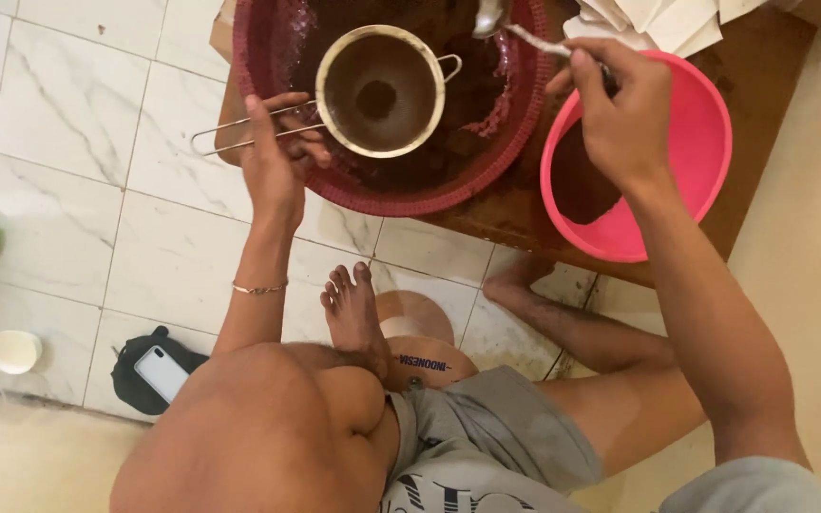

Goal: The person sits on the floor and uses a metal sieve to sift a dark brown powder from a large red bowl into a smaller pink bowl. They use a spoon to push the powder through the sieve and occasionally shake the sieve to separate the fine powder from the residue.

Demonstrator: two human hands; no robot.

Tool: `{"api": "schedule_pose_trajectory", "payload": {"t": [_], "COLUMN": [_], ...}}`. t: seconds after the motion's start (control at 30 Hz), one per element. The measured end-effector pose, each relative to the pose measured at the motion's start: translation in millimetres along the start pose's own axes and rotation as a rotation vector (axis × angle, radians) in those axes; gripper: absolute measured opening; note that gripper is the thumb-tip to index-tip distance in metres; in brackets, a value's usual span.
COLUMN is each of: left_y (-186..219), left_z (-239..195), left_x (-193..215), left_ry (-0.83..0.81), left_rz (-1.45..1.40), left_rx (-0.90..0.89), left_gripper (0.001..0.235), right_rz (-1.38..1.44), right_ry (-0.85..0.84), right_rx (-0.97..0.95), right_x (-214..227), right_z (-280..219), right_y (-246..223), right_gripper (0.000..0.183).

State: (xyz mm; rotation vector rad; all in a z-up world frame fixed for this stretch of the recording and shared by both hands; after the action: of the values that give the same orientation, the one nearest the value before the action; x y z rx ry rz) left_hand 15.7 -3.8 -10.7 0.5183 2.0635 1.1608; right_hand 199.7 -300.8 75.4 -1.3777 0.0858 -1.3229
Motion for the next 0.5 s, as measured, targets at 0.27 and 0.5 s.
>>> {"api": "schedule_pose_trajectory", "payload": {"t": [0.27, 0.5], "left_y": [1.3, 2.9], "left_z": [0.3, -2.0], "left_x": [-12.4, -15.2], "left_ry": [-0.059, -0.055], "left_rz": [0.053, 0.048], "left_rx": [-0.046, -0.039], "left_gripper": [0.065, 0.063], "right_rz": [0.026, 0.003], "right_ry": [-0.071, -0.079], "right_rx": [0.058, 0.159], "right_x": [-25.7, -31.8], "right_z": [-7.5, -11.1], "right_y": [-34.8, -43.5], "right_gripper": [0.018, 0.018]}}
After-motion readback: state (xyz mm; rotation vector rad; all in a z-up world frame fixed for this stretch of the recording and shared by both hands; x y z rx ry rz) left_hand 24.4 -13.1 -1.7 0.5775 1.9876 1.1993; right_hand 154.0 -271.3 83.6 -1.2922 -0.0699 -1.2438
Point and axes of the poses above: each hand's wrist, its own z-axis towards the middle knuckle, its own x-axis out of the back of the hand, y = z × x, the point moved 1 cm from there along z, towards the middle knuckle, and after that the axes turned 3 degrees about x, right-handed, at the moved point
